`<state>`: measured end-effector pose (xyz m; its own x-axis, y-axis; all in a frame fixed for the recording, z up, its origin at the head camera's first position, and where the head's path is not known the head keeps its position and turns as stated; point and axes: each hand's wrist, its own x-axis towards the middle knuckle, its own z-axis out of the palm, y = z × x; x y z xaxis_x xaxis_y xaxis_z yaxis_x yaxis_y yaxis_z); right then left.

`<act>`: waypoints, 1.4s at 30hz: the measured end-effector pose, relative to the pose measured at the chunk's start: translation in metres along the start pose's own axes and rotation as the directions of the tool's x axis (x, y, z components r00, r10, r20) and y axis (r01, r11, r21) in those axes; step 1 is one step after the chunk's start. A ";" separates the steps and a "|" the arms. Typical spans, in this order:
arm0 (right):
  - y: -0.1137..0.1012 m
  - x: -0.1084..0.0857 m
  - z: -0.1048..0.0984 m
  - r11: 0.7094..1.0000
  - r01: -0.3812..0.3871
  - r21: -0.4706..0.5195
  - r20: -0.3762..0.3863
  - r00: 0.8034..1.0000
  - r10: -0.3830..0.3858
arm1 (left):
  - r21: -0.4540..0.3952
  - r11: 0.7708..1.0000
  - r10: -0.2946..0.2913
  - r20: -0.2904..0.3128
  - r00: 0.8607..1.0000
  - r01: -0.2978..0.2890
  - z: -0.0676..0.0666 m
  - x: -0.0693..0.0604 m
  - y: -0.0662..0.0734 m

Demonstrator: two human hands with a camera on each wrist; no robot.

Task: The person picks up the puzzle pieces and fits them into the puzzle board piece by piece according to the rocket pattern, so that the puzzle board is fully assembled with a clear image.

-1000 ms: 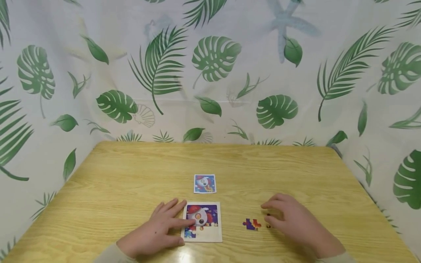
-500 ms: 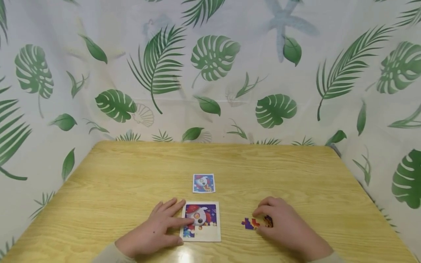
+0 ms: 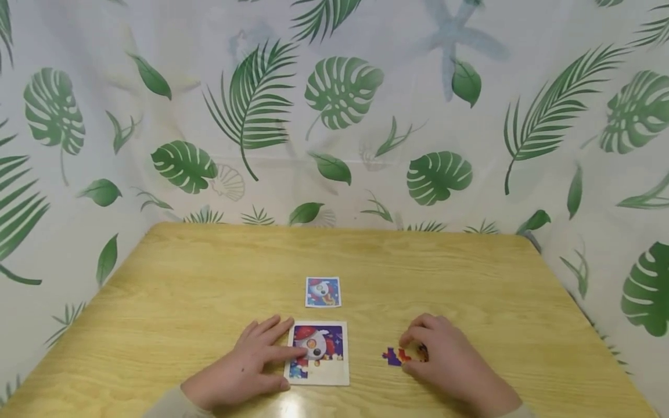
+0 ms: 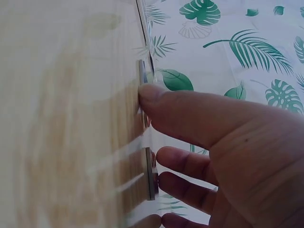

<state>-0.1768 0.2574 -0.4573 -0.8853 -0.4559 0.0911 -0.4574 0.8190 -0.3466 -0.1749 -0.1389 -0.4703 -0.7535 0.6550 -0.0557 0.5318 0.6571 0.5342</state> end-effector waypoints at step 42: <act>-0.026 0.006 0.001 0.999 0.017 -0.044 -0.075 0.997 -0.020 | -0.015 1.000 0.001 0.003 1.000 -0.001 0.001 0.000 -0.001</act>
<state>-0.1699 0.2328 -0.4491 -0.8798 -0.4449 0.1676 -0.4754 0.8256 -0.3039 -0.1746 -0.1391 -0.4718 -0.7517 0.6570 -0.0573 0.5271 0.6507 0.5466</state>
